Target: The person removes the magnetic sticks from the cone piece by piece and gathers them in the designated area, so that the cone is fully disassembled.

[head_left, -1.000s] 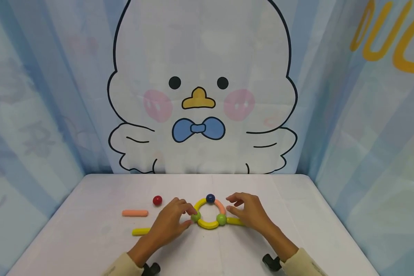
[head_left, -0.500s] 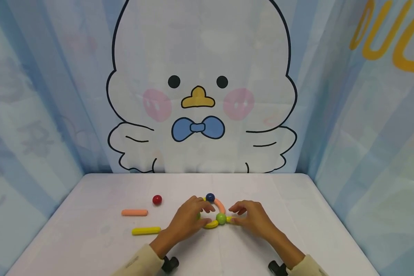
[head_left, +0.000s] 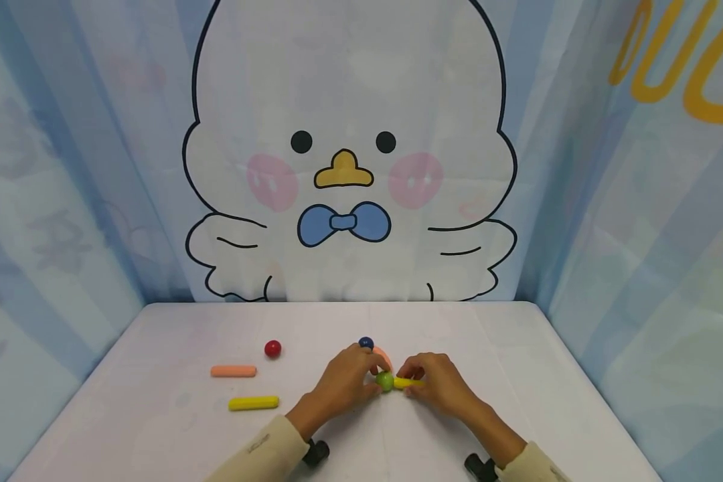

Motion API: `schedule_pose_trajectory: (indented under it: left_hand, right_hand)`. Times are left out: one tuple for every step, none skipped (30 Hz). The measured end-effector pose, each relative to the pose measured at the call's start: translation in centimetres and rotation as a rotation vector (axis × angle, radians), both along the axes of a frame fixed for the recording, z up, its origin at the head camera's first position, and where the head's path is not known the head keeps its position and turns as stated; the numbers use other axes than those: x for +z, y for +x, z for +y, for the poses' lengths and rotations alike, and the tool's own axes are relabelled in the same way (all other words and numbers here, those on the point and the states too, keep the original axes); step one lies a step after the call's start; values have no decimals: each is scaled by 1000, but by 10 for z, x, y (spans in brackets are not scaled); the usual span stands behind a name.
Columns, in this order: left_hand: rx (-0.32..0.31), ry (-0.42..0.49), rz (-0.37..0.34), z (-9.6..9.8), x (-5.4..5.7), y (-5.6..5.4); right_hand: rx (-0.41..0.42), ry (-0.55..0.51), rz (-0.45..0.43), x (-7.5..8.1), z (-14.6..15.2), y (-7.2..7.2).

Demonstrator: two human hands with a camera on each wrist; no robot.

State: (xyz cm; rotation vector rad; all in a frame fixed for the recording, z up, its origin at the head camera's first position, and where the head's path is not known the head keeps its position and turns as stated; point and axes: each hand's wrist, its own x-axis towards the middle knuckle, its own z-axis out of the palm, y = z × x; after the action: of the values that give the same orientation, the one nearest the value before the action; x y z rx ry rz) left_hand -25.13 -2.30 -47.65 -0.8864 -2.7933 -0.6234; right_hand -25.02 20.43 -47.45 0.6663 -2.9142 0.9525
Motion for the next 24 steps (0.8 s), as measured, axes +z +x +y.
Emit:
schedule_pose_trajectory:
  left_hand:
    - [-2, 2, 3, 0, 0, 0]
    - [-1, 7, 4, 0, 0, -1]
    - [-2, 11, 7, 0, -1, -1]
    - [0, 15, 5, 1, -1, -1]
    - [0, 19, 2, 1, -1, -2]
    - [1, 23, 1, 1, -2, -2]
    - [1, 25, 0, 0, -2, -3]
    - [2, 25, 1, 0, -3, -3]
    - [1, 26, 0, 0, -3, -3]
    - [0, 29, -3, 0, -4, -4]
    - [-1, 31, -5, 0, -4, -4]
    - [-2, 34, -8, 0, -5, -4]
    - [-3, 37, -10, 0, -5, -4]
    - [-3, 39, -11, 0, -5, -4]
    - [-2, 42, -14, 0, -5, -4]
    - [-1, 44, -16, 0, -5, -4]
    - [-1, 45, -17, 0, -5, -5]
    - [1, 44, -19, 1, -4, -5]
    - [3, 43, -22, 1, -4, -5]
    - [5, 41, -25, 1, -4, -5]
    - [5, 39, -29, 1, -4, -5]
    - [6, 37, -32, 2, -3, -6]
    - [7, 35, -35, 2, -3, -6]
    - [8, 31, -39, 2, -3, -6]
  right_hand:
    - [0, 8, -4, 1, -1, 0]
    - [3, 13, -2, 1, -1, 0]
    - [5, 17, -5, 2, -2, -1]
    - [9, 17, -3, 2, -2, -1]
    - [12, 18, -2, 3, -3, -2]
    - [18, 14, -1, 3, -3, -2]
    - [24, 12, 0, 4, -3, -3]
    - [30, 6, 3, 4, -3, -3]
    - [34, 3, 4, 4, -3, -4]
    - [38, 2, 7, 4, -2, -4]
    - [41, 4, 9, 4, -2, -5]
    - [45, 6, 12, 4, -2, -5]
    - [47, 11, 16, 4, -2, -6]
    - [49, 15, 20, 4, -2, -6]
    - [50, 21, 22, 4, -2, -7]
    - [50, 25, 24, 4, -2, -7]
    - [51, 29, 24, 4, -2, -7]
    - [52, 33, 23, 4, -2, -8]
    - [52, 38, 23, 5, -2, -8]
    - [52, 41, 21, 6, -2, -8]
    - [51, 46, 18, 6, -2, -7]
    - [50, 51, 19, 7, -1, -7]
    - [49, 56, 19, 8, -1, -7]
    - [48, 62, 21, 9, 0, -6]
